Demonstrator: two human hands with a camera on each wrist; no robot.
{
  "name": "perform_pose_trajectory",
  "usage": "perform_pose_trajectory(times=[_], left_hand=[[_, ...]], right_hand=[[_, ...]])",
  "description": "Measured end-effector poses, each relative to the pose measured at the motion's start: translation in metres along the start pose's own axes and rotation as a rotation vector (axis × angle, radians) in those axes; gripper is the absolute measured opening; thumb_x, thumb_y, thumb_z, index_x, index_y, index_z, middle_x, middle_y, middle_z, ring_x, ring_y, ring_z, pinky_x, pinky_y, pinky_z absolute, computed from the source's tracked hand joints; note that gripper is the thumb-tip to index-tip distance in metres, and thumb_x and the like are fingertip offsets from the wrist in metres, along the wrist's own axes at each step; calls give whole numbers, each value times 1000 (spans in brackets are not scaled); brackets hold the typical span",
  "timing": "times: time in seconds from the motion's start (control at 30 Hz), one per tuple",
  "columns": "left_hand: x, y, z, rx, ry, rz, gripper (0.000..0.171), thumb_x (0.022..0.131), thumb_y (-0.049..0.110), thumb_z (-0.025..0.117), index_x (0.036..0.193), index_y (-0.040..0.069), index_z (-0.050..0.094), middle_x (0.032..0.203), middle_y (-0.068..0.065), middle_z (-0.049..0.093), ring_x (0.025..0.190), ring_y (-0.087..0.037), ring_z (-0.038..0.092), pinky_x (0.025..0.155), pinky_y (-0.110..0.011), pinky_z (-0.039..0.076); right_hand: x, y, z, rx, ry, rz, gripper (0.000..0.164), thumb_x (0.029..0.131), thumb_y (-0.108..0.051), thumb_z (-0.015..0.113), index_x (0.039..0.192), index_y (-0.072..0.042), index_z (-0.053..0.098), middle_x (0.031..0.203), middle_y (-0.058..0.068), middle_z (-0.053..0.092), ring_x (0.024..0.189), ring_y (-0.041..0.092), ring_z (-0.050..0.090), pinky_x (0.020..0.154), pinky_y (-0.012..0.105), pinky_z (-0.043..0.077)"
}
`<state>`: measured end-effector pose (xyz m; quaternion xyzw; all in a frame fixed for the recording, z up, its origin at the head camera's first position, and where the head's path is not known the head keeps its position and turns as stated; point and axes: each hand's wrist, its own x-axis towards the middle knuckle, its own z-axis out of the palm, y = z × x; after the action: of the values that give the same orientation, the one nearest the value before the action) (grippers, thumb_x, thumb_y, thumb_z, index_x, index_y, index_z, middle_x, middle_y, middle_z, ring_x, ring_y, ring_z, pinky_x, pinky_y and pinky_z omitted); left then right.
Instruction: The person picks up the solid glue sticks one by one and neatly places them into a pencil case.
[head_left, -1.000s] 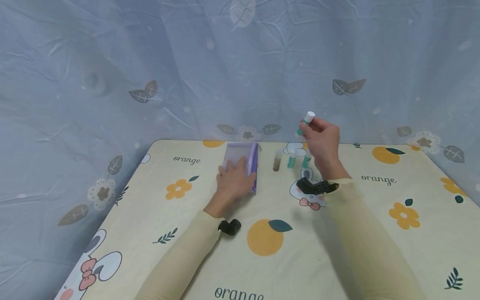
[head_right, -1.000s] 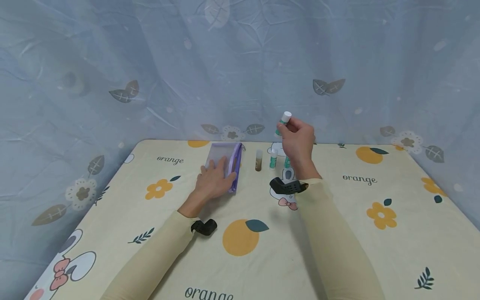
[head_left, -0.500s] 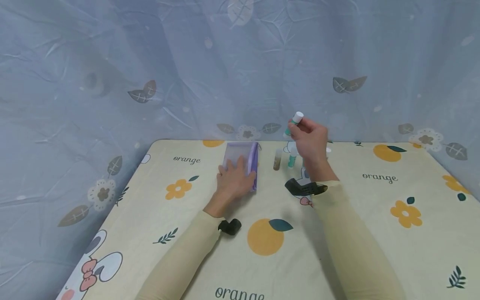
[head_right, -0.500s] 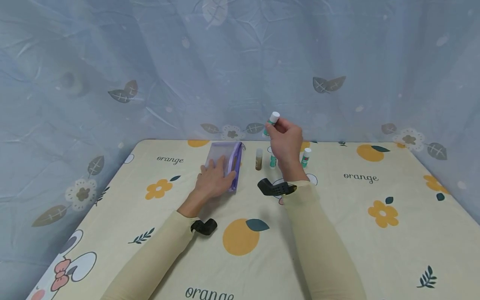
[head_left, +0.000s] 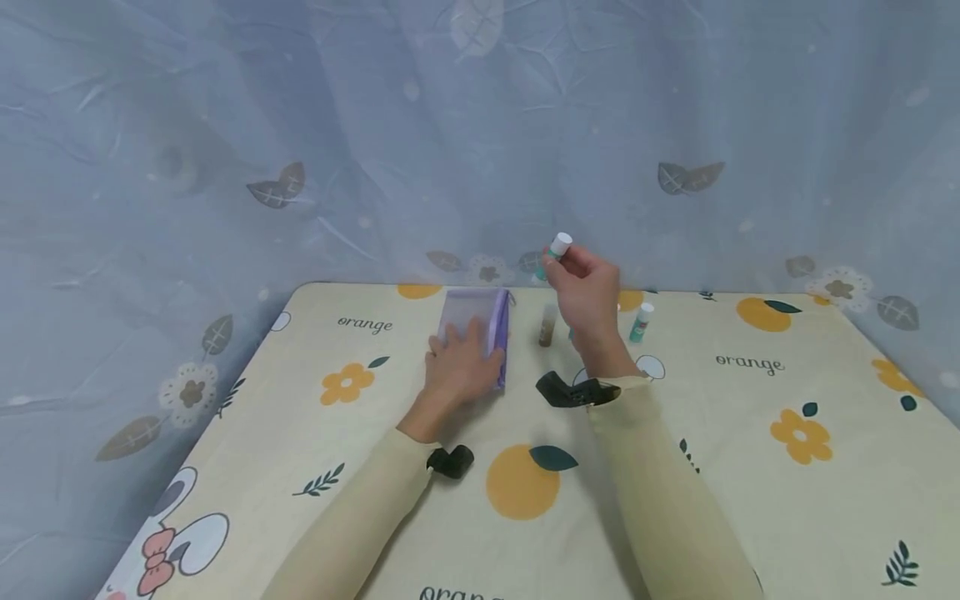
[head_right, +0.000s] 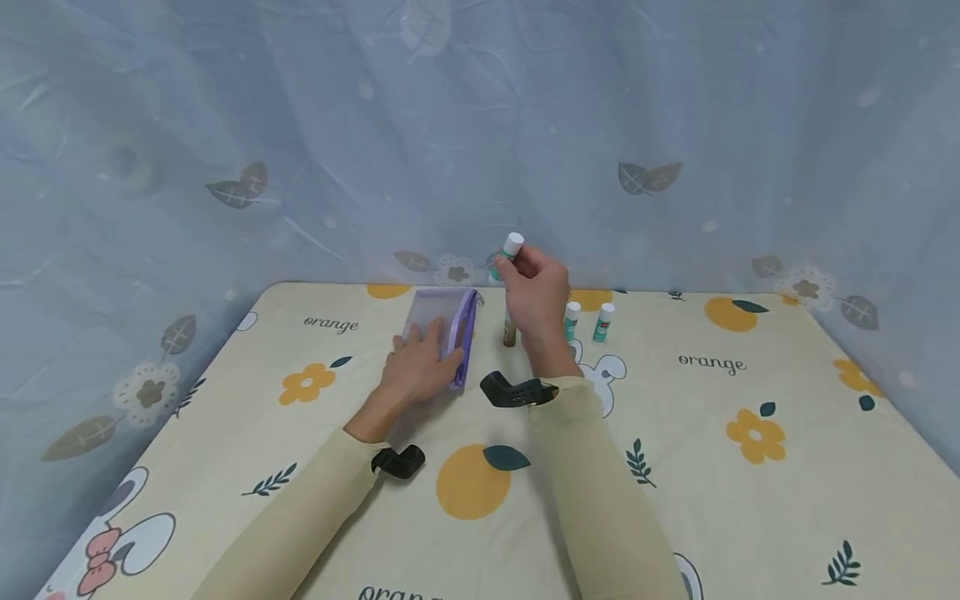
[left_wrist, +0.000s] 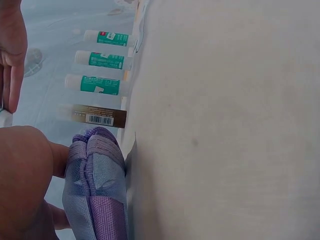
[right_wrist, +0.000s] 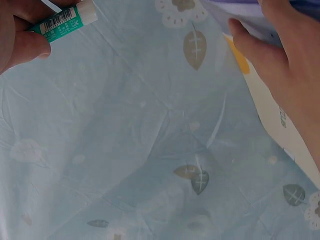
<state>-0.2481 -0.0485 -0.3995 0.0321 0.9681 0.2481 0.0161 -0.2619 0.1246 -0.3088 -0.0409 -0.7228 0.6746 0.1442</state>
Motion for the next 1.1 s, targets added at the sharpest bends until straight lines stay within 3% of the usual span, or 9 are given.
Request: perform_pose_trajectory(times=[0.33,0.6,0.83,1.1], left_hand=[[5,5,2,-13,18,30,67,103,47,49,162,18,35,152,-29,42,131,-53,44,107,-65,40],[3,9,-4,6,-4,1,68,106,47,51,165,19,32,158,-29,39,134,-53,43,111,-65,39],[3,6,-4,-5,-5,-4,69,105,46,51,166,19,33,157,-28,40,134,-53,43,110,-66,39],[19,-13,18,5,39,-5,71,102,51,49,165,22,33,152,-28,43,129,-52,45,105,-67,41]], right_hand=[[-1,2,2,5,-2,7,39,103,-22,71,141,-13,69,142,7,71,137,18,62,117,37,49],[-5,5,5,21,-11,-2,38,102,-20,72,139,-11,70,141,11,72,136,18,63,117,38,49],[-3,10,4,-2,0,17,39,103,-24,70,141,-15,69,143,4,71,138,17,61,119,41,47],[-4,13,5,5,-18,49,41,104,-25,70,145,-18,65,145,2,69,141,17,59,118,38,48]])
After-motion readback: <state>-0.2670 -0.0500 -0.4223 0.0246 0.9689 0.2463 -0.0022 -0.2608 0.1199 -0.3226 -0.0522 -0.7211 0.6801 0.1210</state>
